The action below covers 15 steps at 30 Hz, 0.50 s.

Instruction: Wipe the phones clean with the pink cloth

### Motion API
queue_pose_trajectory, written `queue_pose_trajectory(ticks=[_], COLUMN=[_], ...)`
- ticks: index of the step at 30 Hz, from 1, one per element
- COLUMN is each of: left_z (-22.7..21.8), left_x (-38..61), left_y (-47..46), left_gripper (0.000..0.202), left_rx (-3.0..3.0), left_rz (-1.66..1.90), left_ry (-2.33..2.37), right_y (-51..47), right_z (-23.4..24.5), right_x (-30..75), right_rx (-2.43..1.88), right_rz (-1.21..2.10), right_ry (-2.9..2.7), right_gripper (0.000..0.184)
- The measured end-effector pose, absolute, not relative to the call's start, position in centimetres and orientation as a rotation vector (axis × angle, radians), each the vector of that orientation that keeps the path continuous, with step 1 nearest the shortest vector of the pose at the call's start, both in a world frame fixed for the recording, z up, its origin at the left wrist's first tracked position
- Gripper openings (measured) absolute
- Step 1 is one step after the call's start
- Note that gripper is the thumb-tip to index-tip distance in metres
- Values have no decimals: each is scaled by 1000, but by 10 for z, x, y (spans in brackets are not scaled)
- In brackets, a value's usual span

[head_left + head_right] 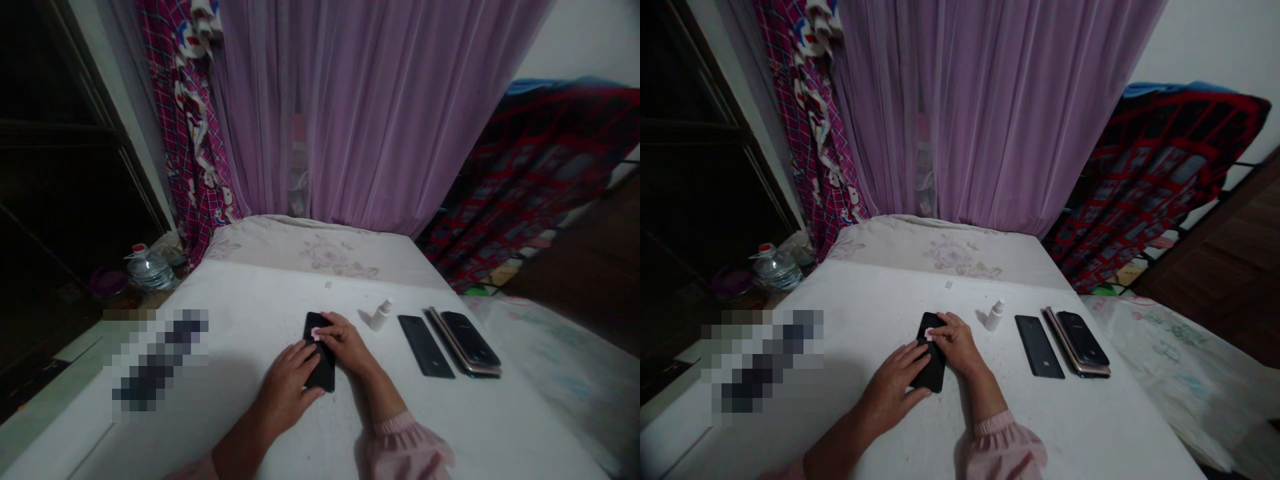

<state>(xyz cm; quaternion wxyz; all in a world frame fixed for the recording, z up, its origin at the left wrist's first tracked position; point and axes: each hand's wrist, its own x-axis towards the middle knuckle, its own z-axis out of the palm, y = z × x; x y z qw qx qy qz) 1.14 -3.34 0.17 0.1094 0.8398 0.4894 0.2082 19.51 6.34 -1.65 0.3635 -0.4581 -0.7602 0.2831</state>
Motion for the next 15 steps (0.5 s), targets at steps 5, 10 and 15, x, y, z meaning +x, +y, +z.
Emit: queue_pose_trajectory(ticks=[5, 10, 15], left_z=[4, 0, -2], left_x=[11, 10, 10], left_y=[-33, -32, -32], left_gripper=[56, 54, 51], left_rx=[2472, 2495, 2498], left_rz=[605, 626, 680], left_ry=[1442, 1447, 1436], right_y=[69, 78, 77], right_z=[-13, -11, -13], right_x=[191, 177, 174], right_rx=[-1256, -1407, -1390], right_rz=[655, 455, 414], right_ry=[-1957, -1920, -1922], right_gripper=[22, 22, 23])
